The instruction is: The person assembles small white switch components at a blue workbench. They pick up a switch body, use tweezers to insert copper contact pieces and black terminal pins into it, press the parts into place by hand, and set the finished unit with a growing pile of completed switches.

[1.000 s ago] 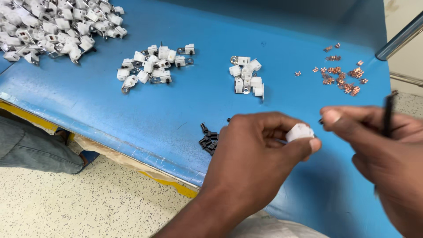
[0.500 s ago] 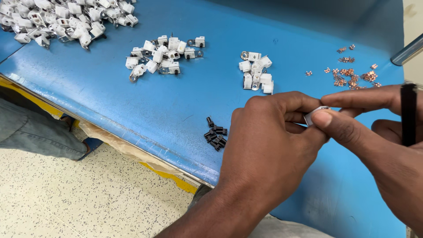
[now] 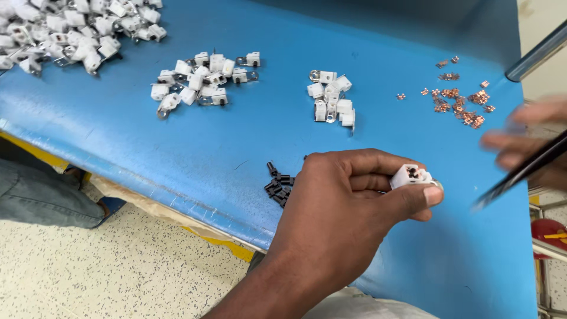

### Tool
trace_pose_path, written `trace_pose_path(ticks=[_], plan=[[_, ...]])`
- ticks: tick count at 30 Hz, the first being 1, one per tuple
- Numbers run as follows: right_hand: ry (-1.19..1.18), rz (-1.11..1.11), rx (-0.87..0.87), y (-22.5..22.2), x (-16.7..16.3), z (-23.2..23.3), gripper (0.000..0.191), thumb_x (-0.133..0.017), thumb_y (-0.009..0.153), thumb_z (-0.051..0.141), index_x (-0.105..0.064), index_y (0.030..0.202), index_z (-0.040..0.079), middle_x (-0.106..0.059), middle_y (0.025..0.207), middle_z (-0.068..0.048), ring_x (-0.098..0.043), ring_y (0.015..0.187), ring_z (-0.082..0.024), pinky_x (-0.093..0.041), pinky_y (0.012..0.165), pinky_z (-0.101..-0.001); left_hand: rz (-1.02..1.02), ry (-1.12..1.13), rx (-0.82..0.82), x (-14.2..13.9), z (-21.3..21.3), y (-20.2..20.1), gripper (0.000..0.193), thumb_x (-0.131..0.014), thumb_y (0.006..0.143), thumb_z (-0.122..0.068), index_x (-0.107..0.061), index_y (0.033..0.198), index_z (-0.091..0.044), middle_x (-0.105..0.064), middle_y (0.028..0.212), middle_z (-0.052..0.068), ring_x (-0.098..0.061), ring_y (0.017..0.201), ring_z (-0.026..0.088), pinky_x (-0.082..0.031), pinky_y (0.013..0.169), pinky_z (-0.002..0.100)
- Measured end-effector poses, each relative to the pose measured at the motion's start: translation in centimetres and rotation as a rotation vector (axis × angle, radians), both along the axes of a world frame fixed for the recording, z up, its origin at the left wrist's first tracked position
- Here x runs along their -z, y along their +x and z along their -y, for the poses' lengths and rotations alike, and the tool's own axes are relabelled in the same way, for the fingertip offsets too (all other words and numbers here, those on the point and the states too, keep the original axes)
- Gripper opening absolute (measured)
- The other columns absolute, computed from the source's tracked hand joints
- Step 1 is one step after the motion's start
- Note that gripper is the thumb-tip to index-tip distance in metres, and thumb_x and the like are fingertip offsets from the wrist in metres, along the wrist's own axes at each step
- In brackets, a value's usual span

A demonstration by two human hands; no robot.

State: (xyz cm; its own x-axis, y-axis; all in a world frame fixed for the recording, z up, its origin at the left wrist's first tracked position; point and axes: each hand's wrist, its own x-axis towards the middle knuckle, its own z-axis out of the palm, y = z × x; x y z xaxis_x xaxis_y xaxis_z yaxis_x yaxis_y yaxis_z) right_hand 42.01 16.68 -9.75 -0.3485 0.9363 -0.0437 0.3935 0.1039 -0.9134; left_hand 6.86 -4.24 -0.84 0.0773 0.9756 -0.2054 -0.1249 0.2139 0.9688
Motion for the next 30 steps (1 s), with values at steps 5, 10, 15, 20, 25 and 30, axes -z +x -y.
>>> trace_pose_path(ticks=[5,10,15,20,25,30], plan=[[0.015,-0.065,-0.085,-0.4,-0.4,-4.3,0.028,-0.047,0.106,0.017,-0.053,0.129,0.002,-0.068,0.118,-0.032,-0.071,0.117,-0.038,-0.055,0.089,-0.0480,-0.058,0.027,0.015,-0.9,-0.1,0.2,0.034,-0.079,0.088,-0.025,-0.078,0.112,-0.002,-0.081,0.087,0.005,-0.075,0.078,0.008,-0.063,0.071,0.024],[-0.056,-0.144,-0.245,-1.8,-3.1,-2.8,0.024,-0.045,0.108,0.015,-0.056,0.124,0.001,-0.067,0.119,-0.032,-0.069,0.122,-0.038,-0.053,0.093,-0.0478,-0.082,0.077,-0.011,-1.7,0.4,0.2,0.032,-0.079,0.089,-0.025,-0.081,0.111,-0.002,-0.082,0.087,0.007,-0.073,0.076,0.009,-0.061,0.069,0.025],[-0.044,-0.198,-0.339,-11.0,-10.1,7.2,0.021,-0.046,0.109,0.015,-0.059,0.120,0.001,-0.067,0.119,-0.031,-0.068,0.124,-0.037,-0.052,0.095,-0.0475,-0.157,0.076,-0.029,-2.9,0.6,0.2,0.032,-0.078,0.088,-0.028,-0.080,0.109,-0.005,-0.082,0.086,0.005,-0.075,0.075,0.008,-0.063,0.069,0.025],[0.409,0.065,-0.050,-19.8,-11.9,16.5,0.022,-0.052,0.106,0.020,-0.062,0.117,0.004,-0.068,0.112,-0.026,-0.068,0.114,-0.035,-0.052,0.089,-0.0472,-0.419,-0.078,0.065,-3.8,0.7,0.1,0.031,-0.076,0.092,-0.032,-0.081,0.105,-0.004,-0.081,0.082,0.013,-0.072,0.072,0.018,-0.059,0.067,0.034],[0.374,-0.044,0.005,-20.6,-12.5,15.0,0.023,-0.059,0.103,0.024,-0.066,0.115,0.007,-0.069,0.105,-0.022,-0.068,0.104,-0.033,-0.052,0.083,-0.0469,-0.205,0.150,-0.066,-2.6,0.6,0.2,0.031,-0.077,0.088,-0.032,-0.078,0.106,-0.007,-0.083,0.087,0.007,-0.077,0.075,0.009,-0.063,0.069,0.026],[0.347,0.003,0.029,-17.4,-9.4,14.2,0.024,-0.065,0.100,0.029,-0.070,0.113,0.009,-0.070,0.098,-0.017,-0.068,0.095,-0.031,-0.053,0.077,-0.0466,-0.269,0.112,-0.069,0.2,0.1,-0.9,0.037,-0.079,0.086,-0.033,-0.073,0.111,-0.006,-0.080,0.087,0.005,-0.075,0.071,0.010,-0.062,0.063,0.029]])
